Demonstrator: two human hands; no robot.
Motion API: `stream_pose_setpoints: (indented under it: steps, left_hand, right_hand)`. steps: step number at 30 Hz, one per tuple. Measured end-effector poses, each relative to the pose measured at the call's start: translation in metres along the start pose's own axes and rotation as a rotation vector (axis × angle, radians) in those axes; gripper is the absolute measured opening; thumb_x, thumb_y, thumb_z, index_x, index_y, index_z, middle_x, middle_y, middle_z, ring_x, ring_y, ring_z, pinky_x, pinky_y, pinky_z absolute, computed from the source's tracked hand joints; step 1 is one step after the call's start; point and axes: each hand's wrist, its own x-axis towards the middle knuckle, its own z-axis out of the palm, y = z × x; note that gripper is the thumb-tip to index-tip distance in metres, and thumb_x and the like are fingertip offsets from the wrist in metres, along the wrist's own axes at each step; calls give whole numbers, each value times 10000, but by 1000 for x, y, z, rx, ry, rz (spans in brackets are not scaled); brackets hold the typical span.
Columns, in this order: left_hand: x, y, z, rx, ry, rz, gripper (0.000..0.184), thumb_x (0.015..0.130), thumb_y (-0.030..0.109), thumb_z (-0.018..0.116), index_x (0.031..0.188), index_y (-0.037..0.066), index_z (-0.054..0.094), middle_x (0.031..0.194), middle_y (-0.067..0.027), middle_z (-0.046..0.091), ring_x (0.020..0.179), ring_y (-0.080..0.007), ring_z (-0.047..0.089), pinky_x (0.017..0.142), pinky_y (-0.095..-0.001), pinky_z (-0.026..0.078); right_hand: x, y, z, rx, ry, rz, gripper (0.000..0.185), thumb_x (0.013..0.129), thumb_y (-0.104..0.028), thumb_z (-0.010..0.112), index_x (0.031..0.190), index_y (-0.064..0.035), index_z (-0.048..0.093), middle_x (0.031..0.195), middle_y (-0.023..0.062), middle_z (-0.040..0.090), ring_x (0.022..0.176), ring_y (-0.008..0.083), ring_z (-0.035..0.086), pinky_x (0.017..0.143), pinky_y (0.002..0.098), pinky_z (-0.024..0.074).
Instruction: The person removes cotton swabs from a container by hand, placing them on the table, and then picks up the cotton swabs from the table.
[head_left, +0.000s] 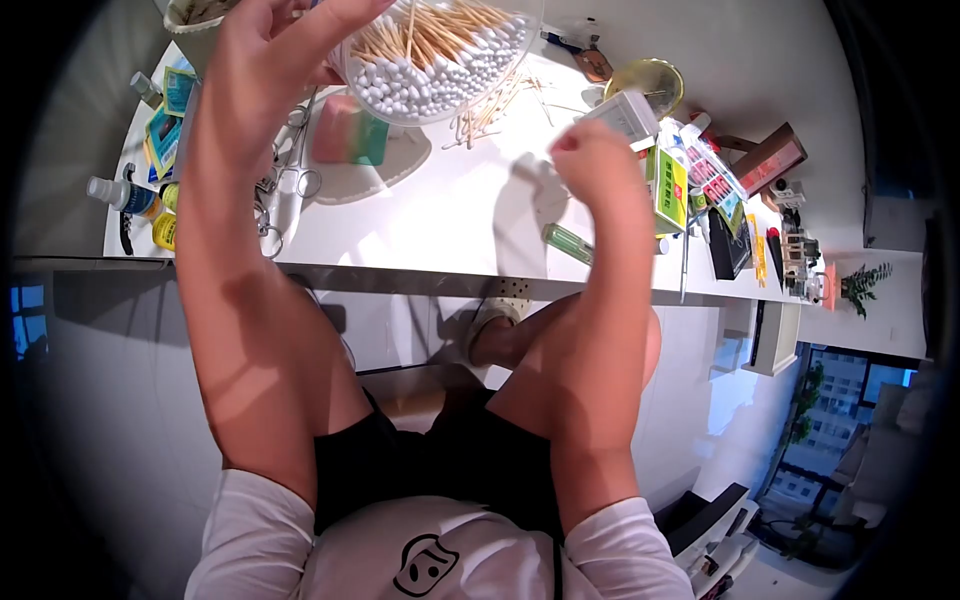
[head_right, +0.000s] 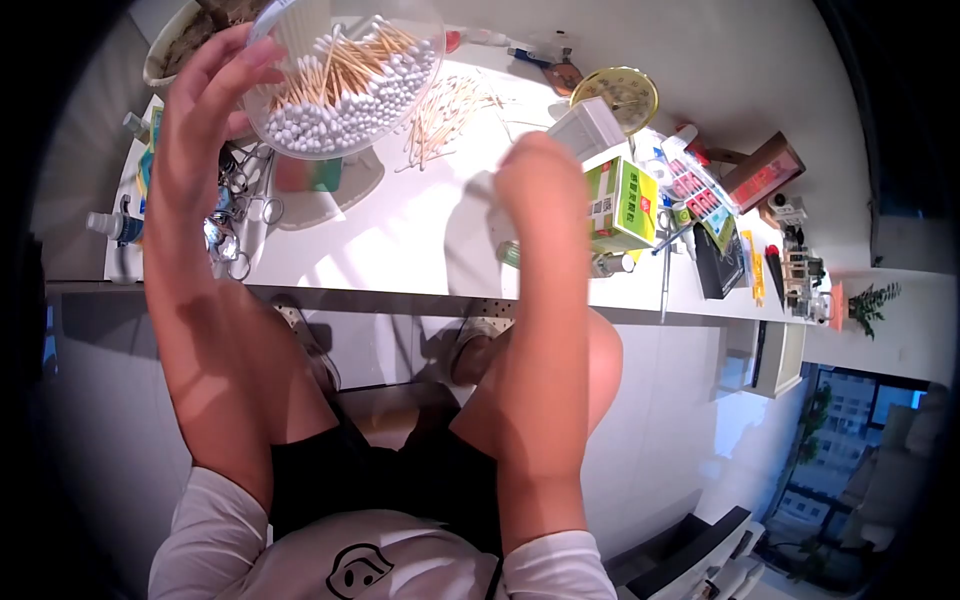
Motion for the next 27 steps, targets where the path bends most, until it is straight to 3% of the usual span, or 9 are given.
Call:
stream_pose_setpoints:
  steps: [5,7,17,18,20,21,23,25,27]
  left_hand:
    - [5,-6,-1,-22,6,-2,610,858,508,690,1291,79,650,1155,-21,686,1088,-142,642,926,-364,465]
    - [5,-7,0,-19,0,5,601,859,501,694,1288,82,653,1158,-22,686,1090,-144,641,922,-367,466]
    - [-5,13,15,38,-40,-100,576,886,432,728,1332,81,632,1185,-30,686,1091,-149,644,899,-355,476]
    - [-6,12,22,-147,4,1,480,865,316,826,1180,-11,672,933,-2,695,792,-45,643,603,-202,498]
    - [-5,11,26,-157,-7,11,483,863,319,828,1180,-10,671,934,-10,697,792,-51,645,611,-208,503]
    - [-5,9,28,-161,-10,16,487,861,323,830,1179,-9,669,936,-17,698,792,-57,647,619,-214,507]
    - [-1,-1,30,-168,-43,49,501,853,332,837,1179,-10,668,937,-27,700,796,-67,650,631,-221,513]
    - [0,-7,33,-171,-75,80,516,846,340,844,1179,-11,666,938,-38,703,800,-76,653,643,-227,519]
    - [-2,-9,37,-171,-121,60,550,829,352,860,1186,-17,663,946,-60,707,823,-97,658,687,-244,529]
  right_hand:
    - [2,4,-19,-66,-428,387,362,748,-246,725,1008,4,750,1050,237,742,995,370,725,872,429,576]
    - [5,-2,-6,-161,-439,338,410,722,-263,740,1011,28,743,1019,253,743,985,382,728,859,425,580]
    - [-21,-20,2,41,119,62,282,836,-233,655,954,6,746,981,238,735,946,415,710,848,485,565]
    - [-25,-20,-9,149,265,12,249,851,-212,640,907,10,738,928,241,729,890,423,705,832,498,557]
    - [-31,-16,-46,360,245,-72,255,902,-199,670,977,25,764,848,128,769,756,189,717,717,317,539]
    - [-37,-14,-63,501,249,-156,251,866,-192,674,943,22,778,818,171,748,785,304,726,757,394,557]
    - [-61,-22,-96,715,126,-220,252,871,-196,706,947,33,777,840,114,774,738,172,706,710,315,538]
    - [-76,-36,-102,778,176,-287,226,852,-186,720,933,15,784,844,138,770,710,225,714,710,341,547]
    - [-85,-58,-102,474,342,-293,201,836,-187,719,908,-13,792,870,160,758,762,300,711,750,381,554]
